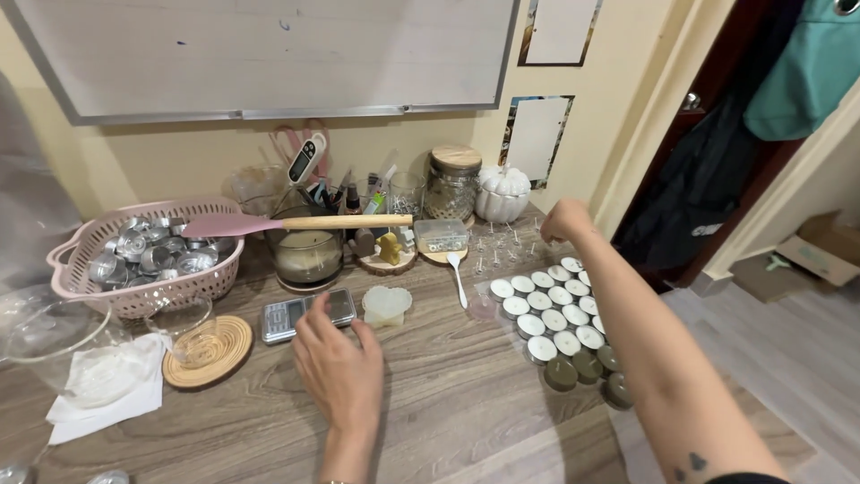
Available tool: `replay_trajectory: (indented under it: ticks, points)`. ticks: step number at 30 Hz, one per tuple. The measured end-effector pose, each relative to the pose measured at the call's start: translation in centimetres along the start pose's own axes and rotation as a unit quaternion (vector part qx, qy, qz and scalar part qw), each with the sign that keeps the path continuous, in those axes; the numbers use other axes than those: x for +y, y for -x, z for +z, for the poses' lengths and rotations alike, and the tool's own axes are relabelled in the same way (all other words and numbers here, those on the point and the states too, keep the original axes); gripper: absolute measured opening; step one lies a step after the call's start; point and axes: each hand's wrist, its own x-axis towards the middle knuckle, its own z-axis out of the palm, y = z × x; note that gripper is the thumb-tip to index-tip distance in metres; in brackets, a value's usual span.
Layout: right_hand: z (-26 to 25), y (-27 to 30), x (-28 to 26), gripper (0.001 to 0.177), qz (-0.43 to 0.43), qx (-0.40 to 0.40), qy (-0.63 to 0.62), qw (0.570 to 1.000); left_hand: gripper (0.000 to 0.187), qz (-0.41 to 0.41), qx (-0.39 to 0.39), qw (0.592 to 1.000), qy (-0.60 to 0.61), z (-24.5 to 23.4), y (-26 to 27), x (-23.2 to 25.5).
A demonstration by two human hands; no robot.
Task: Preparing candle molds, wicks, and equipment for candle making at a workbench.
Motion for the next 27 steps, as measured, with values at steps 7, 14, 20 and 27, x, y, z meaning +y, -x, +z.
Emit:
replay_trajectory:
  ticks: [7, 14, 20, 27]
  points:
    - [5.7, -8.0, 1.3, 0.017, 0.050, 0.020, 0.144, 0.988, 0.049, 0.030, 0.009, 1.000, -0.003, -0.1, -0.2, 0.4]
    - [6.0, -8.5, 0.8, 0.014, 0.046, -0.020, 0.132, 0.990, 0.042, 0.089, 0.030, 0.995, 0.015, 1.0, -0.1, 0.4]
    - [6.0, -7.0, 0.2, 0.042, -0.033, 0.035, 0.186, 0.981, 0.046, 0.072, 0.005, 0.997, 0.014, 1.2, -0.1, 0.5]
    - [2.3, 6.5, -13.4, 0.045, -0.069, 0.034, 0.016, 0.997, 0.045, 0.058, 0.003, 0.998, 0.025, 1.3, -0.2, 0.4]
